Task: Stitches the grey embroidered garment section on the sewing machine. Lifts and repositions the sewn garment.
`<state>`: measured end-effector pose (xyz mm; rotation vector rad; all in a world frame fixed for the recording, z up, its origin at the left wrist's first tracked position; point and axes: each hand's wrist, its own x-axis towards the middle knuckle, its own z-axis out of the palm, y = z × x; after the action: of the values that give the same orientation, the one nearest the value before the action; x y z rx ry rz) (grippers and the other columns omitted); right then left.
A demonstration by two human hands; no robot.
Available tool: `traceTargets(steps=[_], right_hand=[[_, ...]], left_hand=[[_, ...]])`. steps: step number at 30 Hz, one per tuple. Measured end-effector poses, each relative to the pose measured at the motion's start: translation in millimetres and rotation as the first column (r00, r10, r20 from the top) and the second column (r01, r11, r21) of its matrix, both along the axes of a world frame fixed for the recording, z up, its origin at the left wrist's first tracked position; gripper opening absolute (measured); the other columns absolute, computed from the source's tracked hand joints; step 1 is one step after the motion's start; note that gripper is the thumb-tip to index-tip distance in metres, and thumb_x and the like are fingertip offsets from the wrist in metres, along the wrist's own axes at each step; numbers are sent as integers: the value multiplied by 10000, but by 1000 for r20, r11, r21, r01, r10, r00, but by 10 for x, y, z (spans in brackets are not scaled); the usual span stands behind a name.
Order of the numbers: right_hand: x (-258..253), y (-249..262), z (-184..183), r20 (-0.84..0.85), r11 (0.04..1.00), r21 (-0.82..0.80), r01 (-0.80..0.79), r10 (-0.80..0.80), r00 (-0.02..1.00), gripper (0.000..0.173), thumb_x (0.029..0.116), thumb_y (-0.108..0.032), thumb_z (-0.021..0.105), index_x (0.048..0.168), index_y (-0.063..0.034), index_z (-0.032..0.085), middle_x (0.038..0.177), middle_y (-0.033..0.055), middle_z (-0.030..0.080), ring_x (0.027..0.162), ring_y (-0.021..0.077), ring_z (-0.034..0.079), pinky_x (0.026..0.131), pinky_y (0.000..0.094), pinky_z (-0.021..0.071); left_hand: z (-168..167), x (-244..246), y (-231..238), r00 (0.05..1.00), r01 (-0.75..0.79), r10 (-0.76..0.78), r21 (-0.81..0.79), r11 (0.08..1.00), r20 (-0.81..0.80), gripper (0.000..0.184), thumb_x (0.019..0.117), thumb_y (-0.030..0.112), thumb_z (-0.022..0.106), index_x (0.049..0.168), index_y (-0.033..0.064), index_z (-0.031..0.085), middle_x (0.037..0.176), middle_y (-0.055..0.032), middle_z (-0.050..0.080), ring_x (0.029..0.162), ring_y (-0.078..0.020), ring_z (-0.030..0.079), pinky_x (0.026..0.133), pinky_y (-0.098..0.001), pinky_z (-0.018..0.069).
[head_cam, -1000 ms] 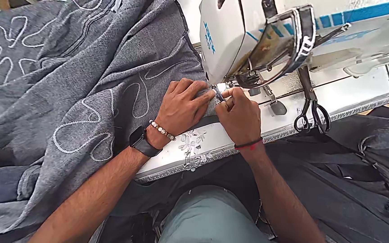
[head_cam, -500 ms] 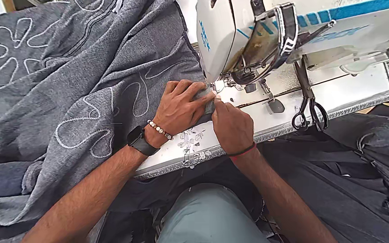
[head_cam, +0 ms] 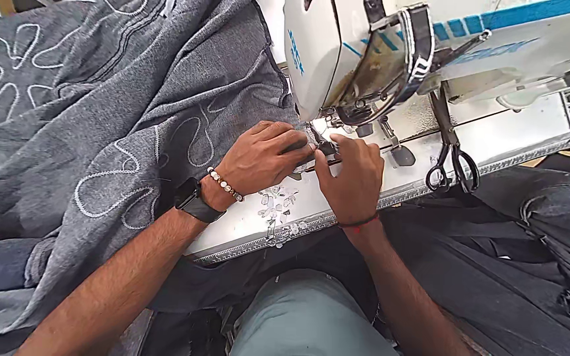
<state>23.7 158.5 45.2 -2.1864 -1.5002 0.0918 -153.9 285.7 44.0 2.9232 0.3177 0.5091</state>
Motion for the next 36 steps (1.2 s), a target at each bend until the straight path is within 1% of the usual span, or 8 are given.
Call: traceTargets(steps=[5,9,15,19,22,27,32,36], right_hand=[[32,-46,-41,-123,996,17,84,-81,989,329,981,-407,645,1138,-131,733,943,64,644,900,280,590,731,465,447],[12,-24,-70,-151,989,66,129,-118,981,221,977,-330,673,1085,-154,751,898,22,670,889,243,611,750,449,467],[35,-53,-79,-191,986,129,110,-84,978,140,959,-264,714,1059,-182,767,860,-5,687,837,208,618,723,428,462],[13,-76,-140,-63,985,163,57,-47,997,168,961,-257,695,1077,-217,810,918,11,706,883,215,627,743,407,474],[-13,-131,-168,5,988,155,17,-18,1000,221,955,-254,666,1124,-217,803,951,47,685,907,246,613,738,416,465],[58,-153,-102,-176,977,183,108,-76,981,220,976,-210,653,1141,-150,785,975,56,711,914,217,642,750,369,527],[57,-36,47,-258,988,23,152,-142,956,208,986,-379,688,1041,-207,791,960,29,682,927,243,606,747,430,475],[-5,39,50,-176,989,1,148,-145,974,181,945,-382,714,969,-213,774,900,20,664,924,272,588,732,459,450]], left_hand=[[132,182,-19,999,11,-12,29,1000,37,210,1014,137,588,1168,105,726,1137,-99,721,1024,-276,701,816,-415,575],[144,360,16,992,-34,15,151,988,128,193,1037,163,591,1196,99,680,1071,-90,751,822,-257,717,634,-377,549],[68,422,78,989,-36,1,238,970,149,198,1023,115,576,1182,102,693,860,-85,729,702,-270,677,580,-395,498],[82,390,108,995,-23,-1,243,970,98,193,1031,117,560,1174,108,689,896,-83,737,743,-273,685,602,-398,500],[113,342,156,996,72,-84,240,968,39,247,1031,64,518,1182,112,709,1116,-67,757,916,-258,711,688,-392,521],[63,223,172,993,114,-106,244,963,-43,338,1047,102,489,1331,125,670,1346,-61,681,1165,-268,658,920,-415,512],[51,170,99,996,71,-58,223,972,-61,329,1023,100,531,1300,118,707,1349,-69,666,1175,-316,613,968,-467,461],[22,153,81,999,37,-30,244,969,-34,325,1019,89,531,1286,128,713,1337,-52,681,1185,-299,611,992,-460,441]])
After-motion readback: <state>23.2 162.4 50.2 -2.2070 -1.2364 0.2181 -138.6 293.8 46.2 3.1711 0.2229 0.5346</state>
